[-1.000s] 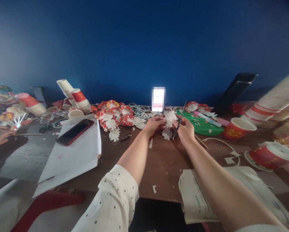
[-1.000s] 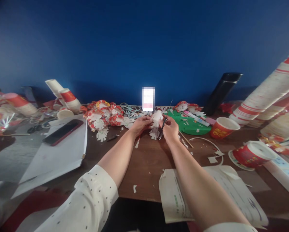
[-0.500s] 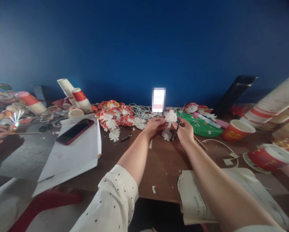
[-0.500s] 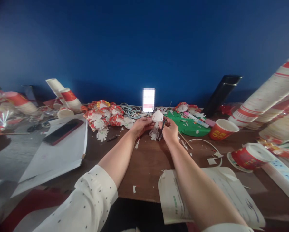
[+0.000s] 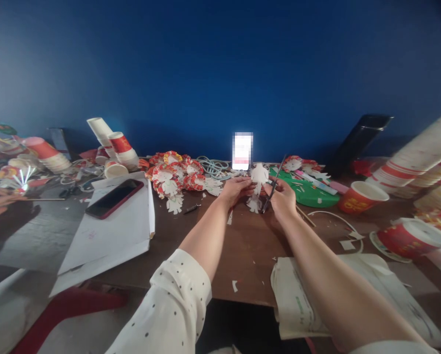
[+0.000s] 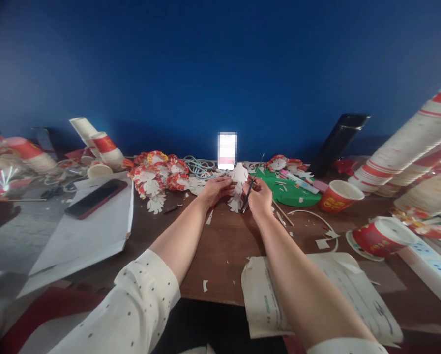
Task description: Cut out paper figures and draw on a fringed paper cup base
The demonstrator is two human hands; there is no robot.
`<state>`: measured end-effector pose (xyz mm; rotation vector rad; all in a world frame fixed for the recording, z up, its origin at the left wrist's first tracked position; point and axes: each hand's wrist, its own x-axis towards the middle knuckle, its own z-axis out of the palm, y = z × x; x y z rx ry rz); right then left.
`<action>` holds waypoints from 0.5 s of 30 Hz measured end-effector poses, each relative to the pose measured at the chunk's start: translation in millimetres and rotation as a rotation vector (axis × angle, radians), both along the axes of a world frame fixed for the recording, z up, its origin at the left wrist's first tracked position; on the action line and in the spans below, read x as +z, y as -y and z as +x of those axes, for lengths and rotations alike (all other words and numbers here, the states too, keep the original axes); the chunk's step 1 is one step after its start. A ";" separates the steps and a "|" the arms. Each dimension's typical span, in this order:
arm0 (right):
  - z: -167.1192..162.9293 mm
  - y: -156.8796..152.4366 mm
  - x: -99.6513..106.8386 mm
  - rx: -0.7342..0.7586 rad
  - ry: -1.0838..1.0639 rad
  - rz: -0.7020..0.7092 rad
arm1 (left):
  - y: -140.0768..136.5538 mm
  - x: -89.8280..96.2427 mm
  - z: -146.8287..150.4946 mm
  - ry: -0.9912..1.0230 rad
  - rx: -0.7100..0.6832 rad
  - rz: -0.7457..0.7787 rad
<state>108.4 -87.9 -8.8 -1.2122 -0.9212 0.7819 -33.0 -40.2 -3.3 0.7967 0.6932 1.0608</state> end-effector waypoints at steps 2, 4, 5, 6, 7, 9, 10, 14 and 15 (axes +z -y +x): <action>-0.6 0.8 1.4 -0.001 -0.026 0.004 | 1.3 0.9 0.5 -0.001 -0.008 -0.006; -1.4 1.4 2.6 -0.005 -0.048 0.012 | 2.2 1.0 1.1 -0.008 -0.025 -0.009; -1.7 1.6 3.0 -0.009 -0.059 0.017 | 2.4 0.9 1.3 -0.014 -0.035 -0.008; -2.2 1.9 3.4 -0.011 -0.069 0.019 | 2.4 0.6 1.5 -0.019 -0.044 -0.005; -2.6 2.2 3.8 -0.014 -0.075 0.019 | 2.3 0.3 1.6 -0.022 -0.053 -0.003; -3.4 2.9 4.5 -0.018 -0.074 0.016 | 1.9 -0.2 1.7 -0.023 -0.063 0.001; -3.7 3.3 4.8 -0.020 -0.068 0.014 | 1.7 -0.4 1.6 -0.021 -0.065 0.002; -3.8 3.8 4.6 -0.012 -0.048 0.015 | 1.6 0.0 1.3 -0.018 -0.068 0.006; -3.5 3.4 4.0 -0.008 -0.043 0.016 | 1.8 0.3 1.2 -0.020 -0.070 0.007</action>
